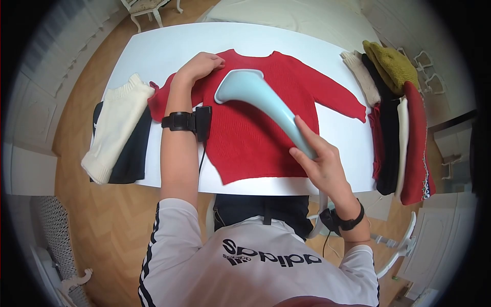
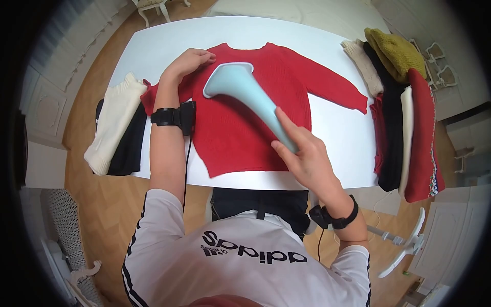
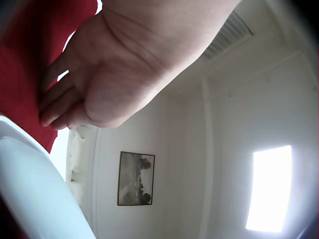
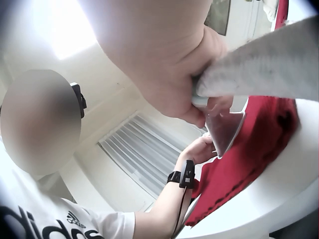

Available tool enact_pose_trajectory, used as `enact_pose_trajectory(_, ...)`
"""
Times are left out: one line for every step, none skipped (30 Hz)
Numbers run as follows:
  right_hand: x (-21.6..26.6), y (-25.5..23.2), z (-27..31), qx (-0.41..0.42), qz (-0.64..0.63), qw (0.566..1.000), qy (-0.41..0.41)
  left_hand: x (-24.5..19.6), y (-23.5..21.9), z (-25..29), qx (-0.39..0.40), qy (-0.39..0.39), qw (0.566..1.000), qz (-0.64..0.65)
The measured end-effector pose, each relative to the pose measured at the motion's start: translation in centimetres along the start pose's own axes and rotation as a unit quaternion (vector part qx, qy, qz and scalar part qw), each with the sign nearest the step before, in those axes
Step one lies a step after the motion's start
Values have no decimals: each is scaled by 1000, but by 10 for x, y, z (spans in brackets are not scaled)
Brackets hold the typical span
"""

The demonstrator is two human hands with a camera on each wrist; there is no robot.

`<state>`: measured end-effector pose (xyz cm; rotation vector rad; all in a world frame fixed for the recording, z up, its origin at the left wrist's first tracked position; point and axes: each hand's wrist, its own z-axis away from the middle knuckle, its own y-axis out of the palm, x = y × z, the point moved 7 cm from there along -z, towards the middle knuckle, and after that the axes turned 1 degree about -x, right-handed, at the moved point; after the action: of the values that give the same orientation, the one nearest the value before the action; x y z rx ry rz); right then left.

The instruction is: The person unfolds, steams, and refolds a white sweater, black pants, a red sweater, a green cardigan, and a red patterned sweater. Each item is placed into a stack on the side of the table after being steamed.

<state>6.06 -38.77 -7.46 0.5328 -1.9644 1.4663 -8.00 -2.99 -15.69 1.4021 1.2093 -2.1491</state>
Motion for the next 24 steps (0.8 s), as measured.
enact_pose_trajectory(0,-4,2,3,0,1000,-1,1,-2,0,-1,-2,1000,2)
enact_pose_trajectory(4,-9,8,33,5,999,-21,1,-1,0,4,7,1000,-26)
enact_pose_trajectory(6,-14,16,63,10,997,-41,0,0,0,11,17,998,-52)
enact_pose_trajectory(7,-19,26,69,2,997,-45,-3,-1,2,10,15,999,-49)
enact_pose_trajectory(7,-26,36,73,4,996,-44,-6,-2,5,2,13,998,-63)
enact_pose_trajectory(7,-34,47,87,13,995,-48,-8,-2,7,-6,11,997,-76)
enact_pose_trajectory(8,-43,59,101,22,993,-52,-3,-2,5,-6,9,997,-71)
enact_pose_trajectory(7,-53,70,105,25,993,-50,0,-4,1,-13,15,998,-67)
enact_pose_trajectory(6,-62,83,113,38,992,-40,4,-4,-2,-18,20,998,-64)
enact_pose_trajectory(4,-71,94,119,49,991,-30,4,-1,0,-15,18,998,-63)
enact_pose_trajectory(2,-81,104,120,47,991,-27,1,-2,3,-27,11,997,-73)
enact_pose_trajectory(0,-90,113,127,60,990,-22,-2,-4,5,-38,5,996,-83)
enact_pose_trajectory(-2,-98,119,134,73,988,-17,-1,-3,4,-36,4,996,-85)
enact_pose_trajectory(-3,-107,121,132,71,988,-15,1,-3,2,-29,11,996,-82)
enact_pose_trajectory(-5,-117,123,128,46,991,-9,2,-2,-1,-23,19,996,-79)
enact_pose_trajectory(-5,-123,125,121,21,992,-4,0,0,0,-23,21,996,-81)
enact_pose_trajectory(-6,-125,121,117,20,993,-4,-3,3,2,-26,36,995,-92)
enact_pose_trajectory(-7,-129,111,93,43,995,-15,-7,6,2,-29,50,993,-103)
enact_pose_trajectory(-8,-134,100,67,66,995,-26,-5,12,-1,-28,54,992,-107)
enact_pose_trajectory(-11,-134,88,22,69,997,-14,-6,21,-3,-23,90,989,-112)
enact_pose_trajectory(-15,-131,75,-24,71,997,-3,-9,26,-6,-18,125,985,-118)
enact_pose_trajectory(-26,-128,63,-68,45,996,28,-21,34,1,-38,136,977,-161)
enact_pose_trajectory(-35,-127,51,-111,18,992,59,-28,43,9,-23,129,978,-160)
enact_pose_trajectory(-35,-123,36,-126,0,988,87,-33,53,13,-9,138,973,-183)
